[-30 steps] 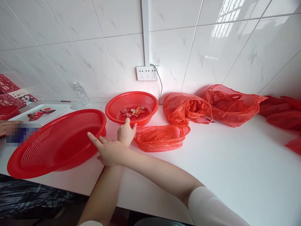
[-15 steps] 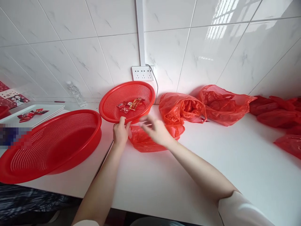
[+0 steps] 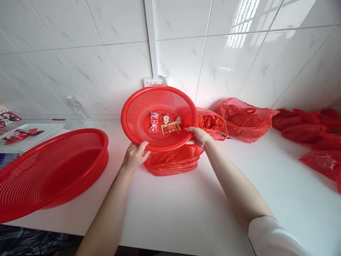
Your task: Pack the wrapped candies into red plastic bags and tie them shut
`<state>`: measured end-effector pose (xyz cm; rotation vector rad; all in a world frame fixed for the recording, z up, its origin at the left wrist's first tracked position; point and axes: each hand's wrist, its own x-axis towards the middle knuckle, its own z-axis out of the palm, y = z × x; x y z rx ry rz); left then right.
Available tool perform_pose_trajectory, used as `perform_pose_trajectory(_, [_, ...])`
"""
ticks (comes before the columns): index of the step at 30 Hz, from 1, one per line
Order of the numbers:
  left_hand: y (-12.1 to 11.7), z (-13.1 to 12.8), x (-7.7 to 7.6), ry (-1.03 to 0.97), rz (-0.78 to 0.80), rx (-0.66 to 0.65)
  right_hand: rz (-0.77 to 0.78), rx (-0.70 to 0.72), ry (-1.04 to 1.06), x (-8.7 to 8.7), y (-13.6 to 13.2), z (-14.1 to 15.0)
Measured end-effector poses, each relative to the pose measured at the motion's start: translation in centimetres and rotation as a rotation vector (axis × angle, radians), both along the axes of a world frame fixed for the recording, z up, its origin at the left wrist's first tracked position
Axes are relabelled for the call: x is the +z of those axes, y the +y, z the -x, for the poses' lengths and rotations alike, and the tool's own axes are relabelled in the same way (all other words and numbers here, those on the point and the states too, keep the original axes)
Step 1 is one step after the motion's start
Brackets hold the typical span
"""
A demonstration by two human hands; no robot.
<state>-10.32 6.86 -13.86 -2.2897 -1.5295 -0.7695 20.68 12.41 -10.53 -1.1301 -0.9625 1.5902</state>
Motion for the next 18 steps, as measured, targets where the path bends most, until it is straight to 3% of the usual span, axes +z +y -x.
perform_pose_trajectory(3, [-0.2,-0.7,0.2,-0.056,-0.010,-0.078,-0.040,-0.097,-0.029,0.4,0.3,-2.0])
perform_pose_trajectory(5, [-0.3,-1.0,0.5,-0.079,0.025,-0.064,-0.072,-0.167,-0.062,0.9,0.3,-3.3])
perform_pose_trajectory(7, [-0.4,-1.1,0.9,-0.103,0.070,0.044,-0.102,-0.219,-0.119,1.4,0.2,-4.7])
perform_pose_trajectory(10, [-0.4,-1.0,1.4,-0.146,0.154,0.339,-0.167,-0.270,-0.255,2.0,0.0,-6.3])
perform_pose_trajectory(13, [0.0,-0.4,1.4,-0.180,0.458,0.501,-0.267,-0.278,-0.327,2.3,-0.3,-7.5])
perform_pose_trajectory(16, [0.6,0.3,0.7,-0.474,0.818,0.328,-0.444,-0.312,-0.401,2.4,-0.7,-8.1])
perform_pose_trajectory(18, [1.1,0.6,-0.2,-0.682,0.913,0.218,-0.607,-0.376,-0.531,2.6,-1.1,-8.4])
